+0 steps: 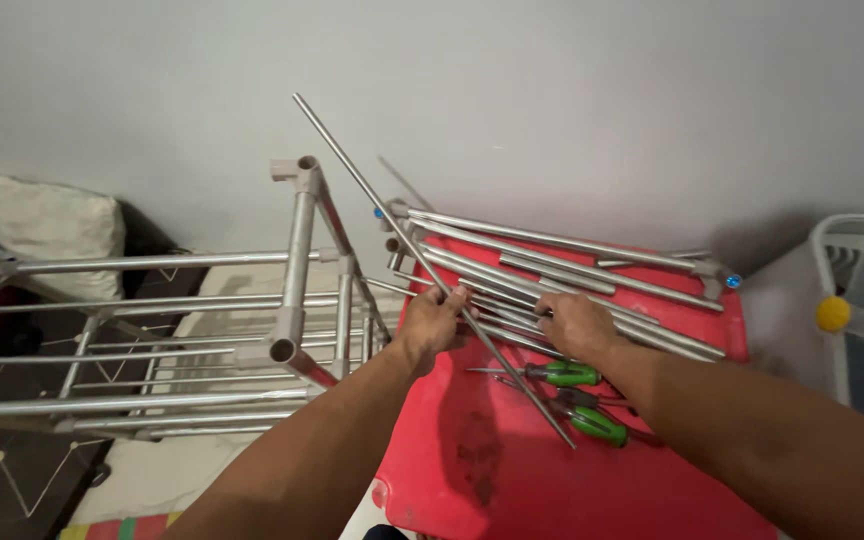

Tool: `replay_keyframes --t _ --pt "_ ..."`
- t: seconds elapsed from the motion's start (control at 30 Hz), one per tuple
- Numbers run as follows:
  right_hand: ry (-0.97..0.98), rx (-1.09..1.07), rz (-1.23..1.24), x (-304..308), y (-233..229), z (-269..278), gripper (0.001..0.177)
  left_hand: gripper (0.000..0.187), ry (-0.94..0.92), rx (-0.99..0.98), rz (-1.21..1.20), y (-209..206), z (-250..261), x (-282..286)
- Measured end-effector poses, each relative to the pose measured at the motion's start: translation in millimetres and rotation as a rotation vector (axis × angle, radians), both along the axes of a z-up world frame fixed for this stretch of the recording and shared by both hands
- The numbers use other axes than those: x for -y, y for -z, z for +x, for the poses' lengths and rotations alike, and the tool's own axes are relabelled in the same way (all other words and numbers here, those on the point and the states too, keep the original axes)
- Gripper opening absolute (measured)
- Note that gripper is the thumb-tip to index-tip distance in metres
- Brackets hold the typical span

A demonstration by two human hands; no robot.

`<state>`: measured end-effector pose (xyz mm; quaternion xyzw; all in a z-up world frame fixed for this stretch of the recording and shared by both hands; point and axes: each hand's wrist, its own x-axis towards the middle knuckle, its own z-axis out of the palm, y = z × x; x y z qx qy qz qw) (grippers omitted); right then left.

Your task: The person assembles a metal shelving unit by connecting metal poles and corner joints. They insert poles into joints and secure the frame, working with multiple components on a red stool in a small room.

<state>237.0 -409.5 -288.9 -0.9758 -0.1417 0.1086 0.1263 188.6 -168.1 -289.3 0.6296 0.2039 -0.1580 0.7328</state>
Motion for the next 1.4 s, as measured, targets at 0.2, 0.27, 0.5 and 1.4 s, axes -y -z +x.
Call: replay_keyframes --t 0.2,0.27,0.5,1.4 --pt "0.064 -0.053 0.016 -9.8 -11.6 1.3 0.024 0.028 -0.001 0.0 0.005 -3.4 -6.1 -9.3" --pt "0.046 -0.015 0.028 -9.5 -20.3 0.2 0.022 0.029 0.004 0.002 -0.006 -9.7 -7.8 -9.0" --pt "0.034 -0.01 -0.022 -11.5 -69.6 -7.0 0.025 0.028 0.008 -0.007 0.023 -53.6 -17.7 -7.1" --pt "-0.02 0.076 0.394 28.6 -327.8 -87.2 0.027 0.017 -0.162 0.077 -0.14 -277.6 -115.0 62.7"
